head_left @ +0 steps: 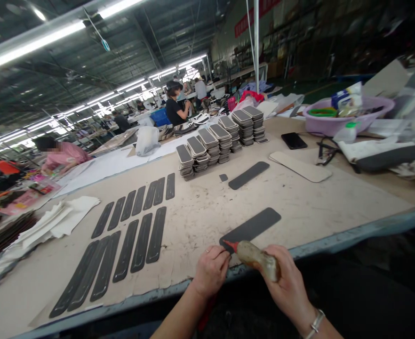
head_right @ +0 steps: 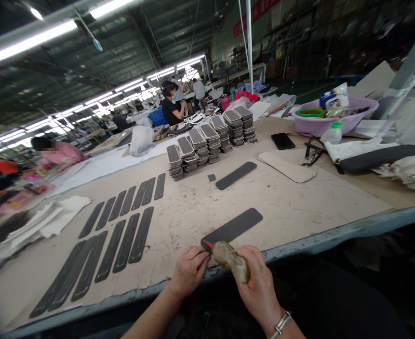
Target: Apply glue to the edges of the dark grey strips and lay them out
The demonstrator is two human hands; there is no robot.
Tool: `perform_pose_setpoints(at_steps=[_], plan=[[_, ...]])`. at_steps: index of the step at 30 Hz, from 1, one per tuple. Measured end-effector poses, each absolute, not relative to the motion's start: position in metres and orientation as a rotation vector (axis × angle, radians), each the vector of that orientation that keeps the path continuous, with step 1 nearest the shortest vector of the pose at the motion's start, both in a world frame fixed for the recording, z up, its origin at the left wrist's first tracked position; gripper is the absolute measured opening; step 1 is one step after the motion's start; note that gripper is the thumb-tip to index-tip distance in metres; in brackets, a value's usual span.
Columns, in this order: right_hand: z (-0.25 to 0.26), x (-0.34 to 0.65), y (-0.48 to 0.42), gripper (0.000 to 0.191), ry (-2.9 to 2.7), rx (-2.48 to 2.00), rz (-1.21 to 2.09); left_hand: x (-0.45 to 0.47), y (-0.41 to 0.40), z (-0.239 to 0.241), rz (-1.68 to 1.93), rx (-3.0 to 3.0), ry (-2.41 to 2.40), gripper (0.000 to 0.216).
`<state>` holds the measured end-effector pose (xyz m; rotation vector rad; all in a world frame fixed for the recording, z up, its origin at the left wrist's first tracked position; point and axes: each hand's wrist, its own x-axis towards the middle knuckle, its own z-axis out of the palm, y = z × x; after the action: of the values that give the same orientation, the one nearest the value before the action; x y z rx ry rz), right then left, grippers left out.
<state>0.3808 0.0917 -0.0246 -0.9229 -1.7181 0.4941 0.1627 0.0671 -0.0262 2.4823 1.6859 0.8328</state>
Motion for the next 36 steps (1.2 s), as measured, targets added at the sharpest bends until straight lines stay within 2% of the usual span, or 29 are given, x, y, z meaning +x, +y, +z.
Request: perform_pose_setpoints(at_steps=[7, 17, 36], plan=[[-0.024, 0.376, 0.092, 0.034, -1.787, -0.918, 0.539, 0.163, 0.069, -0.025, 0.834, 2.513, 1.684, 0.021], [-0.029, 0.399, 0.105, 0.037, -1.738, -1.006, 0.410, 0.163, 0.071, -0.028, 0.943, 2.490, 1.675, 0.016], [-0.032, 0.456, 0.142, 0.026, -1.469, -1.308, -0.021, 0.160, 0.071, -0.030, 0.985, 2.501, 1.685, 0.017]])
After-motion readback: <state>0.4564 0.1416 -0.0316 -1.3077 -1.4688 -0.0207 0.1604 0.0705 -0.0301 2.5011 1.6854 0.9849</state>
